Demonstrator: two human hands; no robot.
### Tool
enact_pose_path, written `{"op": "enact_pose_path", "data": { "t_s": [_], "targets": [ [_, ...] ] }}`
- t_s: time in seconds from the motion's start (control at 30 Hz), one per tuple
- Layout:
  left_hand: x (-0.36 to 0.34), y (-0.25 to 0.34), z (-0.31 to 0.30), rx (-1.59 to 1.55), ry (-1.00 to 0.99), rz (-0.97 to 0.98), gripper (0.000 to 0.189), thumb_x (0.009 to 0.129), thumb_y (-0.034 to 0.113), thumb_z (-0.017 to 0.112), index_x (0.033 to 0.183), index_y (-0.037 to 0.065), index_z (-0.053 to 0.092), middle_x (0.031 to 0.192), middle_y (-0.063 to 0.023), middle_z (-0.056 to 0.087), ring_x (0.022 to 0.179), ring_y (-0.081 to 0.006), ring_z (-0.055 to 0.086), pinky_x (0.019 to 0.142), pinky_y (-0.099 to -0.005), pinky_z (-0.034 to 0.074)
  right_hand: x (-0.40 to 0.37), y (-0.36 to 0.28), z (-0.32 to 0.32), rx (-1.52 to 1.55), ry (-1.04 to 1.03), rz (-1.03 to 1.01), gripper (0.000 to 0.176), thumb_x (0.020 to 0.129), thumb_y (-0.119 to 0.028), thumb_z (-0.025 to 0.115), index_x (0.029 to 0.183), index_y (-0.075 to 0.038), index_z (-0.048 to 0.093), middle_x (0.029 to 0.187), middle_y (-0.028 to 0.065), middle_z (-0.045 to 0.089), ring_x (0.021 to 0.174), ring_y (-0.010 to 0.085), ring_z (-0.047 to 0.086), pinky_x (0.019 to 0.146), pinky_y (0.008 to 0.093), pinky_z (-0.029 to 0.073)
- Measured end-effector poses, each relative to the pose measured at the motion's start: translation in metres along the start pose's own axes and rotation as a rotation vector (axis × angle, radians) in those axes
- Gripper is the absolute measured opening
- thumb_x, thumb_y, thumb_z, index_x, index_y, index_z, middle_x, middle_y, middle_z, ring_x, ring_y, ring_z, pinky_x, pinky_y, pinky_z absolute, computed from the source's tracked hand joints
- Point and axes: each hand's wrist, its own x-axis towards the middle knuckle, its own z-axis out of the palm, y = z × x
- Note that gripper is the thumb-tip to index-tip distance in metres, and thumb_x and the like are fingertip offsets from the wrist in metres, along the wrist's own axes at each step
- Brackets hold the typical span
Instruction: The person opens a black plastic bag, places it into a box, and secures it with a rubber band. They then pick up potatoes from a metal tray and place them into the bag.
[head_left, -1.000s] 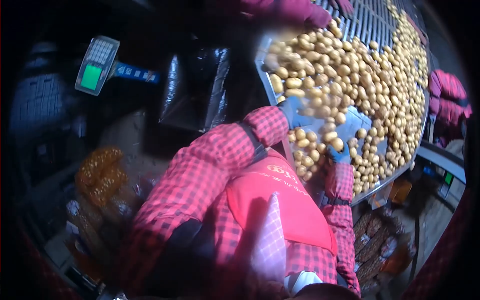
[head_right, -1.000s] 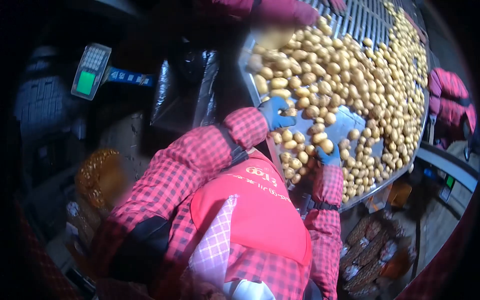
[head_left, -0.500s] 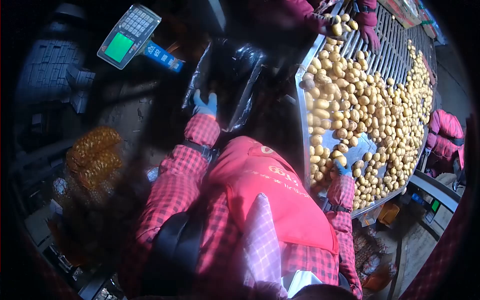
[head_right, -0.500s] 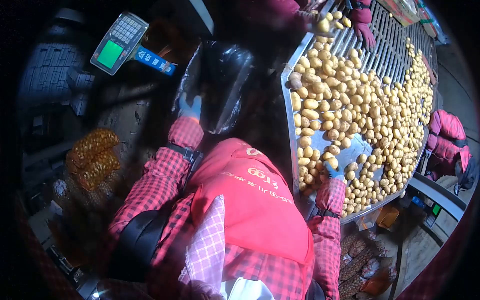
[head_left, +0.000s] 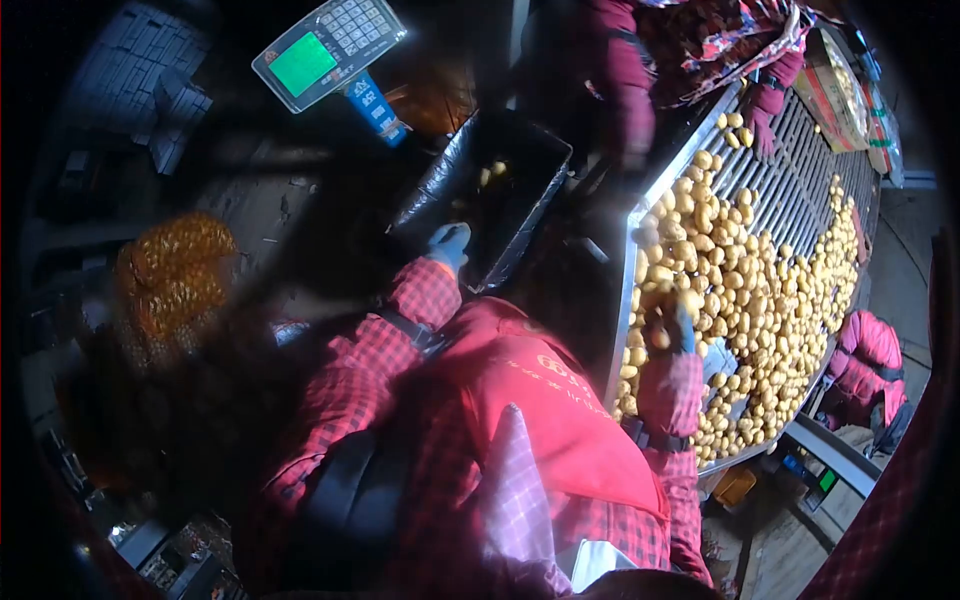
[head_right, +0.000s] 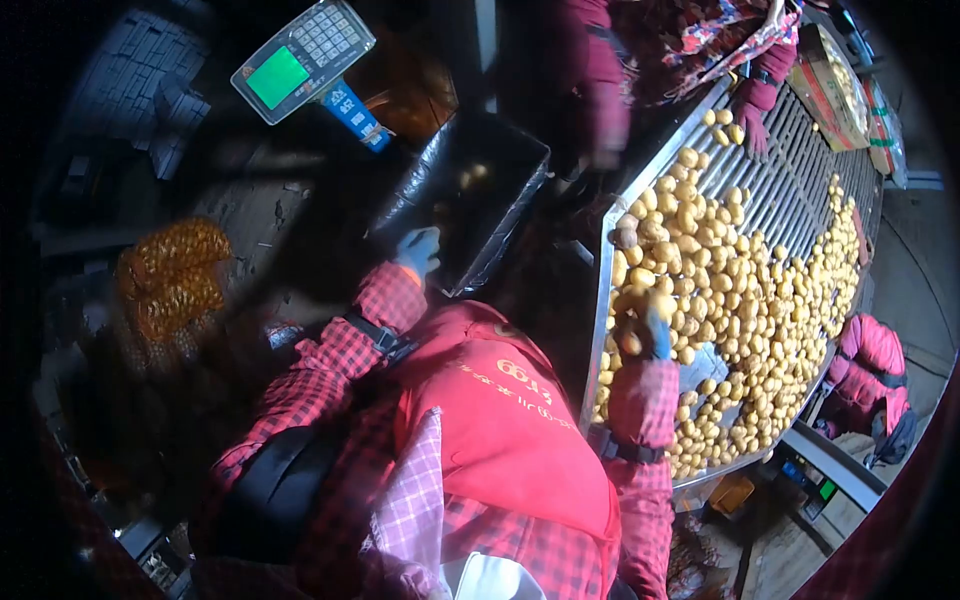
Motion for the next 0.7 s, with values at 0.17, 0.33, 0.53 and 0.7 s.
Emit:
{"op": "enact_pose_path", "data": {
  "t_s": [0.17,0.33,0.53,0.7],
  "targets": [
    [-0.036,0.012,-0.002,-0.097,-0.238,-0.163,0.042,0.097,0.029,0.071,0.132,0.008,0.064,0.133,-0.0085,0.066,0.127,-0.0263,0.060,0.104,-0.0443,0.051,0.109,0.052,0.130,-0.246,-0.379,-0.256,0.049,0.091,-0.027,0.078,0.131,-0.004,0.060,0.111,0.0087,0.068,0.098,0.0203,0.066,0.082,0.0326,0.054],
    [-0.039,0.010,0.019,-0.331,-0.566,-0.205,0.046,0.101,0.035,0.066,0.136,0.006,0.062,0.126,-0.0114,0.069,0.118,-0.0273,0.065,0.105,-0.0397,0.051,0.126,0.070,0.198,-0.364,-0.283,-0.105,0.050,0.089,-0.018,0.081,0.132,-0.004,0.059,0.105,0.0064,0.070,0.088,0.0168,0.068,0.079,0.0318,0.057],
    [-0.058,0.045,0.061,-0.593,-0.561,-0.397,0.057,0.107,0.053,0.046,0.134,0.006,0.063,0.119,-0.0134,0.071,0.108,-0.0298,0.068,0.099,-0.0460,0.055,0.051,0.073,0.196,-0.584,-0.572,-0.074,0.070,0.083,-0.014,0.087,0.143,-0.002,0.054,0.125,0.0112,0.069,0.115,0.0226,0.067,0.100,0.0358,0.054],
    [-0.021,0.033,0.081,-0.504,-0.550,-0.538,0.036,0.101,0.045,0.061,0.106,0.011,0.069,0.098,-0.0098,0.074,0.079,-0.0261,0.072,0.066,-0.0419,0.060,0.014,0.015,0.185,-0.816,-0.393,-0.136,0.060,0.090,-0.018,0.080,0.142,0.001,0.057,0.134,0.0140,0.067,0.125,0.0237,0.062,0.107,0.0356,0.049]
  ]
}}
